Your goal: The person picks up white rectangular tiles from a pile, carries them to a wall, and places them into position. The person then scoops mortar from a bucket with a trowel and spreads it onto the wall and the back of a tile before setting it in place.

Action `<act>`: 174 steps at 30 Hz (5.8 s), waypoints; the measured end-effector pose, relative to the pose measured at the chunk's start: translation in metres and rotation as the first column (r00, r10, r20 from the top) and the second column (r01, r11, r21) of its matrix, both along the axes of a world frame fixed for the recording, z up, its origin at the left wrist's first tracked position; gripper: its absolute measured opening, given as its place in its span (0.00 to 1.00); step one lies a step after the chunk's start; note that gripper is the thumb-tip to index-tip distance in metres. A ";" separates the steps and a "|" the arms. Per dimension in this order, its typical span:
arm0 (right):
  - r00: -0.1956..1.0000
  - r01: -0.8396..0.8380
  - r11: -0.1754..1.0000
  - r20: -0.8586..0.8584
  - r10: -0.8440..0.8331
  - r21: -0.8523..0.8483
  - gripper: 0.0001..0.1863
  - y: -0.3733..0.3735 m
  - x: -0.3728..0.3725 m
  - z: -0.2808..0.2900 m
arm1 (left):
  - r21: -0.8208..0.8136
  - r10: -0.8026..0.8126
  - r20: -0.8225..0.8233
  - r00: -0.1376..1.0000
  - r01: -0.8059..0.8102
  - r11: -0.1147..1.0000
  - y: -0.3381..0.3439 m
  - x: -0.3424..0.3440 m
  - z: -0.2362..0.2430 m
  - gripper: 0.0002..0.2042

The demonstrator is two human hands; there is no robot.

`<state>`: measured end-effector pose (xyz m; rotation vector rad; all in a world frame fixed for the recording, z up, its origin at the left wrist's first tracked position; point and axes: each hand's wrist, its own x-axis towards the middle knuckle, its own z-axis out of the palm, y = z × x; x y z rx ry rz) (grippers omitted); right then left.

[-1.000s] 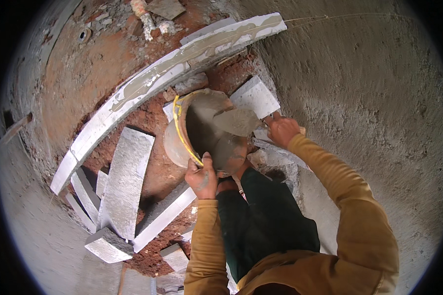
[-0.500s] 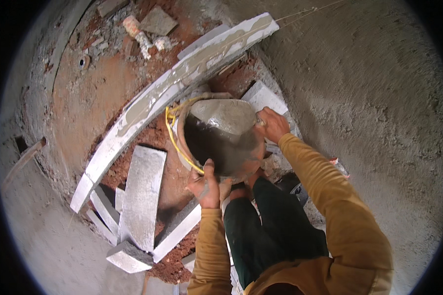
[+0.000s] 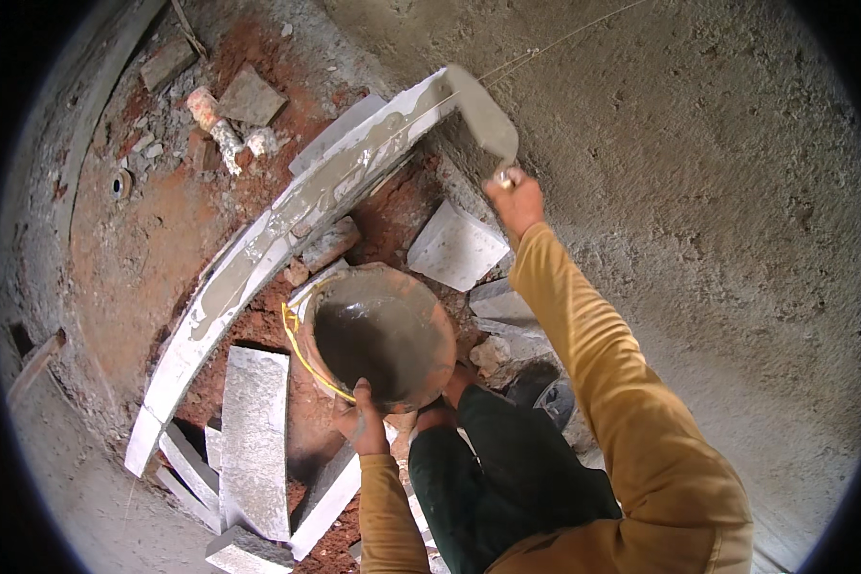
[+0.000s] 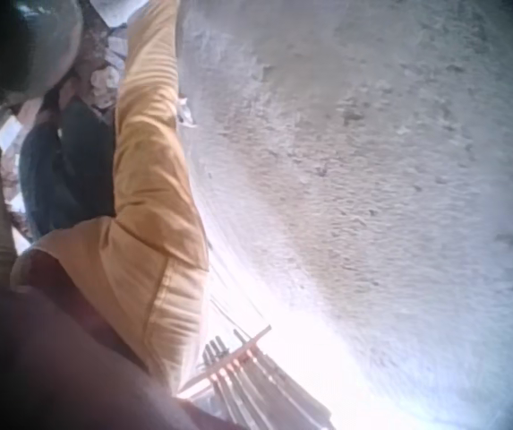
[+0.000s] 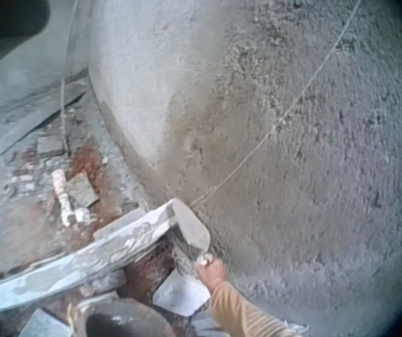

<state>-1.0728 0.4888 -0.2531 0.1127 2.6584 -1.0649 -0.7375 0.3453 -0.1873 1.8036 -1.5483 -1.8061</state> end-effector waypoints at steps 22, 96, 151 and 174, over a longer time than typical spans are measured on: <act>0.445 -0.887 0.254 0.561 0.698 0.387 0.18 0.023 0.128 0.065 | -0.089 -0.182 0.070 0.981 0.187 0.978 0.007 -0.012 0.020 0.12; 0.990 0.028 0.999 0.140 -0.025 -0.021 0.19 0.072 0.021 0.092 | 0.066 0.166 0.060 0.984 -0.170 0.983 -0.006 0.058 -0.074 0.07; 0.764 -0.444 0.896 0.518 0.385 -0.012 0.11 0.077 0.222 0.030 | 0.147 0.780 -0.171 0.602 -0.767 0.624 -0.003 0.219 -0.127 0.03; 0.223 -0.876 0.444 0.657 0.720 -0.189 0.10 -0.057 0.263 0.024 | -0.004 0.907 0.132 0.401 -0.914 0.405 0.119 0.290 -0.143 0.33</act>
